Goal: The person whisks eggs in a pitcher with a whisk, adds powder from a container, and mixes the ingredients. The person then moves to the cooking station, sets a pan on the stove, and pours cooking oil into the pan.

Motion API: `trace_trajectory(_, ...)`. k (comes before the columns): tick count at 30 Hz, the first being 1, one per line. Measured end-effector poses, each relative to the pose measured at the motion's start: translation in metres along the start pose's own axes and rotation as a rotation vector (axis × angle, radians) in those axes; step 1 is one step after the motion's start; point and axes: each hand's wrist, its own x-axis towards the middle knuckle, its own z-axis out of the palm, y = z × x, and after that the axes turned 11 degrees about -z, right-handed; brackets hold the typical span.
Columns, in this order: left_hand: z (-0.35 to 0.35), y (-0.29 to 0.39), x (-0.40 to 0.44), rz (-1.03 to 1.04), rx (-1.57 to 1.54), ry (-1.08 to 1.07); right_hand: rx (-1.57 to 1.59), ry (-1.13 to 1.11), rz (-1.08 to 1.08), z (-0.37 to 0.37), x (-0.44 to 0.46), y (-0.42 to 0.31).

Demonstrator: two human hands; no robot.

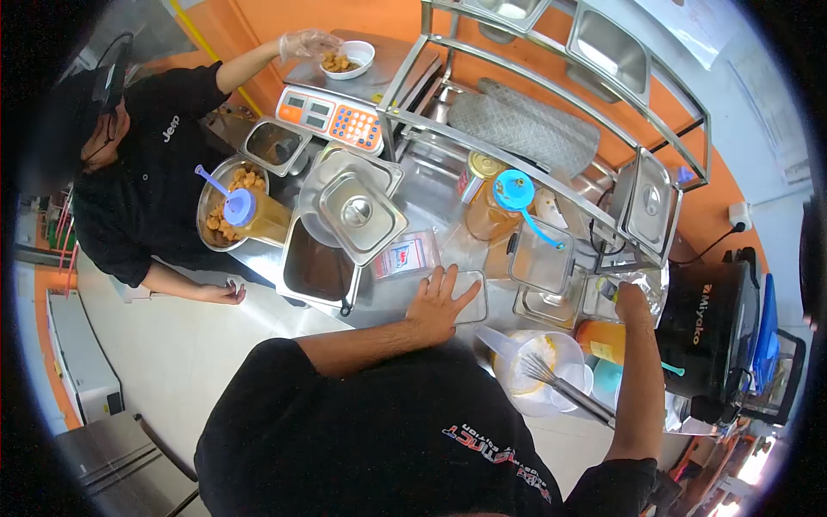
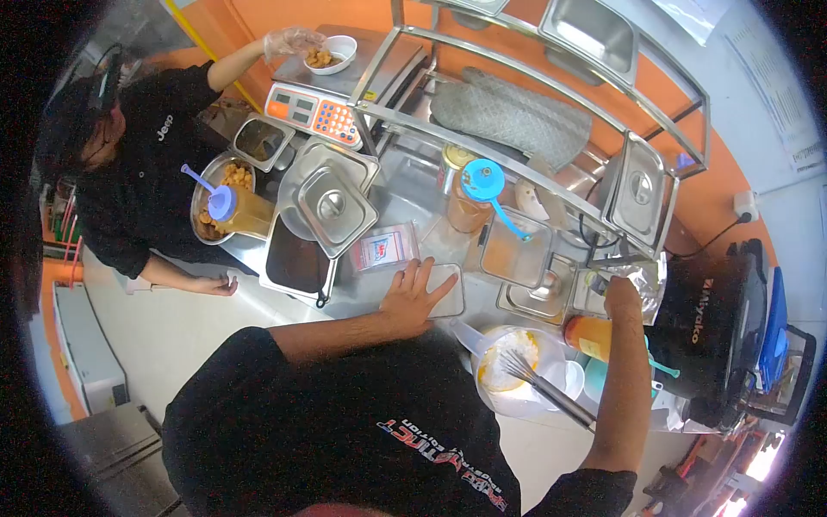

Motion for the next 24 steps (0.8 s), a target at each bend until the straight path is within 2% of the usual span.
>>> trace_trajectory(5, -0.004, -0.011, -0.001, 0.075, -0.057, 0.079, -0.049, 0.059, -0.016, -0.021, -0.016, -0.014)
trace_trajectory(8, -0.003, -0.013, -0.001, 0.095, -0.061, 0.116, -0.057, 0.129, -0.101, -0.034, -0.032, -0.017)
trace_trajectory(10, -0.001, -0.013, -0.001, 0.084, -0.042, 0.11, 0.116, 0.154, 0.013, -0.093, -0.082, -0.054)
trace_trajectory(13, 0.002, -0.011, -0.002, 0.058, -0.015, 0.123, 0.205, 0.496, -0.195, -0.13, -0.157, -0.078)
trace_trajectory(14, -0.004, -0.009, -0.003, 0.053, -0.044, 0.067, 0.191, 0.617, -0.264, -0.138, -0.185, -0.085)
trace_trajectory(16, -0.026, -0.004, -0.008, 0.055, -0.075, 0.019, 0.617, 0.624, -0.143, -0.165, -0.25, -0.115)
trace_trajectory(18, -0.058, 0.005, -0.016, 0.054, -0.078, -0.116, 0.616, 0.647, -0.131, -0.14, -0.311, -0.1)
trace_trajectory(20, -0.056, 0.009, -0.017, 0.084, -0.117, -0.057, 1.054, 0.735, -0.139, -0.098, -0.357, -0.099)
trace_trajectory(22, -0.055, 0.015, -0.02, 0.112, -0.155, 0.001, 1.088, 0.791, -0.099, -0.062, -0.385, -0.103)
trace_trajectory(23, -0.056, 0.018, -0.021, 0.162, -0.179, 0.003, 1.196, 0.846, 0.125, -0.041, -0.387, -0.113)
trace_trajectory(24, -0.059, 0.021, -0.02, 0.217, -0.2, 0.006, 1.248, 0.849, 0.162, -0.008, -0.394, -0.108)
